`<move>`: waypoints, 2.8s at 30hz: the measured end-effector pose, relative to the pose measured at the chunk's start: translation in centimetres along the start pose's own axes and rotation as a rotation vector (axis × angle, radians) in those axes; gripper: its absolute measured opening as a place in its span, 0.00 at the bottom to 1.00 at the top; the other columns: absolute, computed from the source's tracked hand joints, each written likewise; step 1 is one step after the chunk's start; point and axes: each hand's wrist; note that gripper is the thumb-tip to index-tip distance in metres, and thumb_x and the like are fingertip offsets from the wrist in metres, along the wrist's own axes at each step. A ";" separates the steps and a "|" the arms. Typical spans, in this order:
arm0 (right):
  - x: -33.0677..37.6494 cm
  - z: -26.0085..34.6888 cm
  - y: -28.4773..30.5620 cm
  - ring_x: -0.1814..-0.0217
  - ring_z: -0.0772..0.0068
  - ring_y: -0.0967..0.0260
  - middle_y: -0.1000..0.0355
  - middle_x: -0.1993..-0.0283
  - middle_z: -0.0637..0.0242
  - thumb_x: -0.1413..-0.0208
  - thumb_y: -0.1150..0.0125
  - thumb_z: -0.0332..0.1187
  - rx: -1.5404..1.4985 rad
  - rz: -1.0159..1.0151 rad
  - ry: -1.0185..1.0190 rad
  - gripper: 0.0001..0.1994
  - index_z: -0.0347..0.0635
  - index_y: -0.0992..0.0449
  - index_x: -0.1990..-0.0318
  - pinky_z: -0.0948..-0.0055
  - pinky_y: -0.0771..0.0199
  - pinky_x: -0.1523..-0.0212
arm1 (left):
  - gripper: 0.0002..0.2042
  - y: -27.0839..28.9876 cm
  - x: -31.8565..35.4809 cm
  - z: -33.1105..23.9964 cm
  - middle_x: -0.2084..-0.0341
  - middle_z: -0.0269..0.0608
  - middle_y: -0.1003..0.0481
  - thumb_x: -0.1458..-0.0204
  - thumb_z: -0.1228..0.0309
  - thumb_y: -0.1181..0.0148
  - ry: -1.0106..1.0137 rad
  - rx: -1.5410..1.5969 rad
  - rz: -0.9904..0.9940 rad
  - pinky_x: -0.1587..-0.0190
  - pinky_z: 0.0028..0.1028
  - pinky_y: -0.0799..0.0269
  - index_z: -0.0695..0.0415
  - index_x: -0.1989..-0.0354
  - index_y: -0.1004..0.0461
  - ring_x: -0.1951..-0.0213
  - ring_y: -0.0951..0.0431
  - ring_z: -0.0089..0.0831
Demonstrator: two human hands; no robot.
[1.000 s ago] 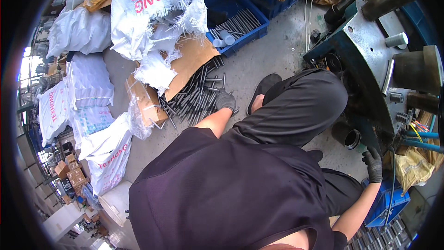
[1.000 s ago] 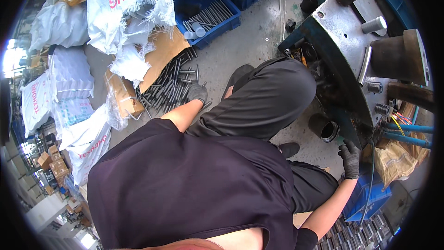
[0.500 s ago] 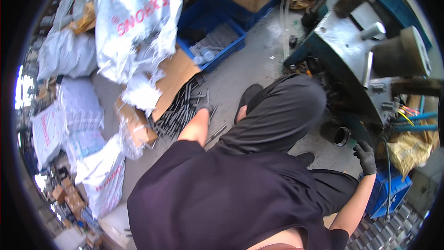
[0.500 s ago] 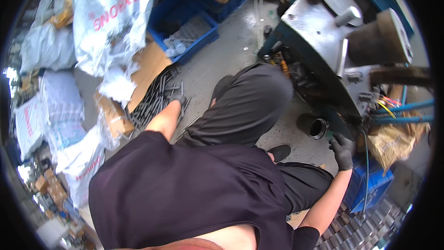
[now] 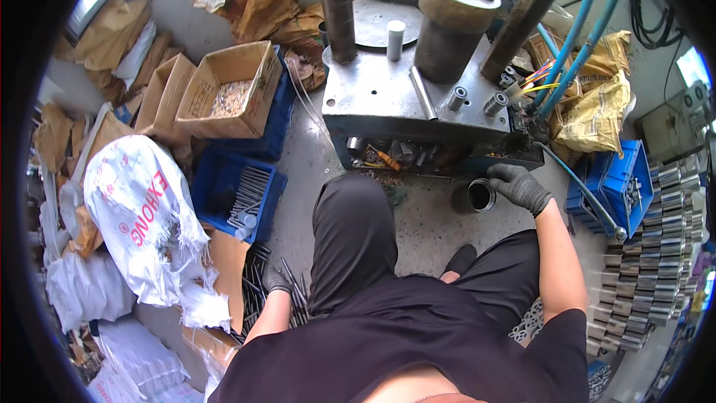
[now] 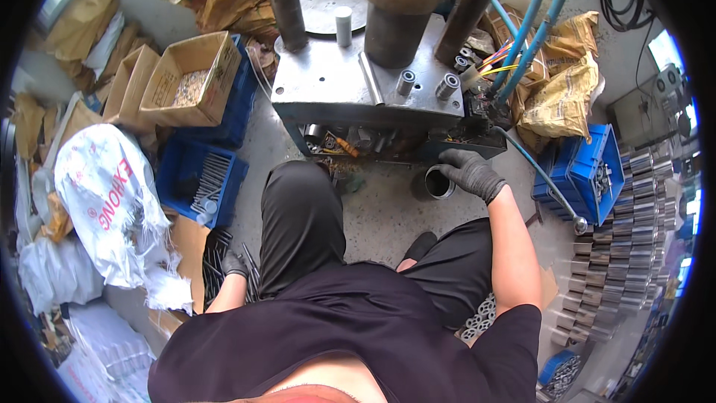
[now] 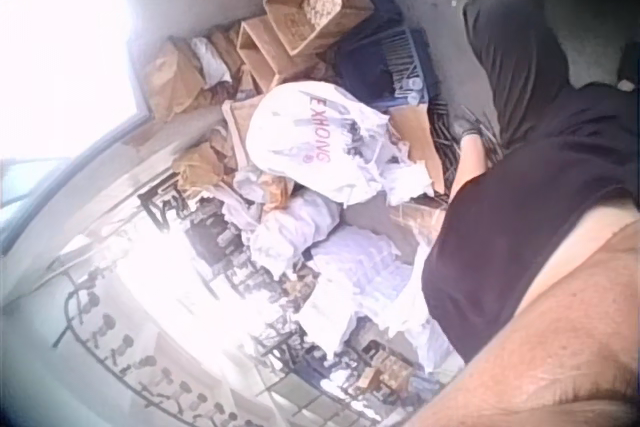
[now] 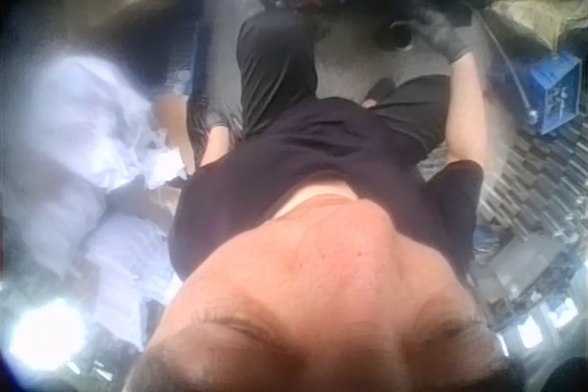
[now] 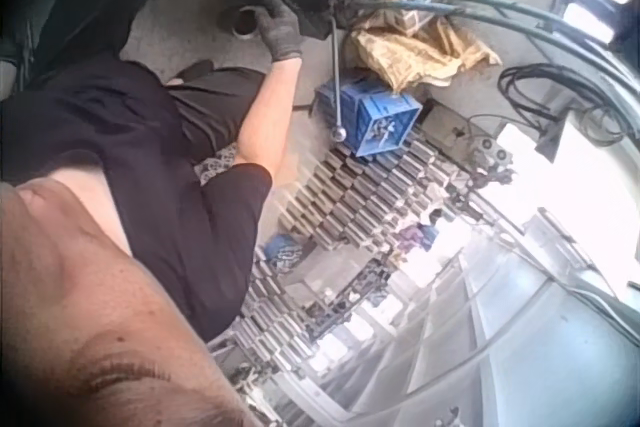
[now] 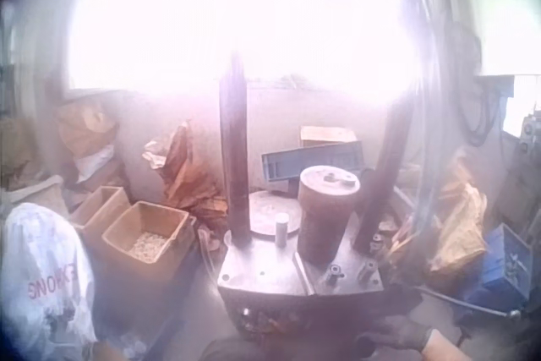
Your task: The recorder uses an industrial press and hand tools to assemble or process metal components in a workshop environment.
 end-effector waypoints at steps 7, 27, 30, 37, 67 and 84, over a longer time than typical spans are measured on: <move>-3.2 6.3 5.6 0.45 0.54 0.19 0.19 0.49 0.49 0.38 0.32 0.35 -0.072 -0.373 0.090 0.17 0.37 0.19 0.46 0.61 0.21 0.44 | 0.10 -7.6 29.9 -21.7 0.75 0.28 0.34 0.35 0.61 0.39 -0.284 0.458 0.787 0.72 0.25 0.38 0.49 0.51 0.25 0.76 0.36 0.20; -10.8 1.9 2.8 0.42 0.48 0.25 0.22 0.42 0.59 0.48 0.29 0.34 0.361 -0.929 0.106 0.16 0.48 0.16 0.51 0.52 0.26 0.38 | 0.19 -30.1 53.5 -17.1 0.61 0.40 0.18 0.33 0.60 0.38 -0.471 -0.142 1.765 0.53 0.29 0.18 0.60 0.41 0.27 0.61 0.17 0.29; -10.9 1.6 2.6 0.40 0.49 0.27 0.22 0.43 0.61 0.45 0.31 0.35 0.362 -0.936 0.136 0.13 0.51 0.16 0.52 0.50 0.28 0.38 | 0.18 -31.0 53.3 -16.1 0.59 0.40 0.18 0.33 0.63 0.37 -0.503 -0.295 1.713 0.56 0.27 0.19 0.59 0.41 0.27 0.61 0.18 0.26; -9.6 5.4 2.4 0.52 0.60 0.21 0.20 0.50 0.59 0.37 0.33 0.30 -0.442 -0.927 0.181 0.11 0.42 0.19 0.49 0.62 0.19 0.48 | 0.14 -32.0 53.1 -15.1 0.66 0.31 0.23 0.33 0.61 0.40 -0.495 -0.467 1.529 0.69 0.22 0.31 0.58 0.47 0.24 0.70 0.27 0.17; -3.2 8.5 0.6 0.50 0.68 0.19 0.17 0.56 0.63 0.31 0.39 0.47 -1.406 -0.012 -0.147 0.21 0.40 0.20 0.43 0.63 0.19 0.43 | 0.14 -32.2 53.5 -13.2 0.58 0.40 0.21 0.43 0.81 0.30 -0.890 -0.279 1.564 0.51 0.27 0.22 0.62 0.49 0.24 0.56 0.21 0.26; 30.3 -18.3 -6.4 0.68 0.68 0.18 0.19 0.62 0.63 0.32 0.42 0.53 -1.045 -0.990 -1.051 0.21 0.43 0.22 0.53 0.67 0.17 0.68 | 0.13 -29.2 54.6 -14.7 0.55 0.41 0.23 0.42 0.78 0.34 -1.366 -0.690 1.727 0.48 0.30 0.24 0.59 0.49 0.20 0.53 0.20 0.31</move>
Point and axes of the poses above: each hand's wrist, its own x-axis away from the middle knuckle, its own y-axis out of the back of the hand, z = x × y
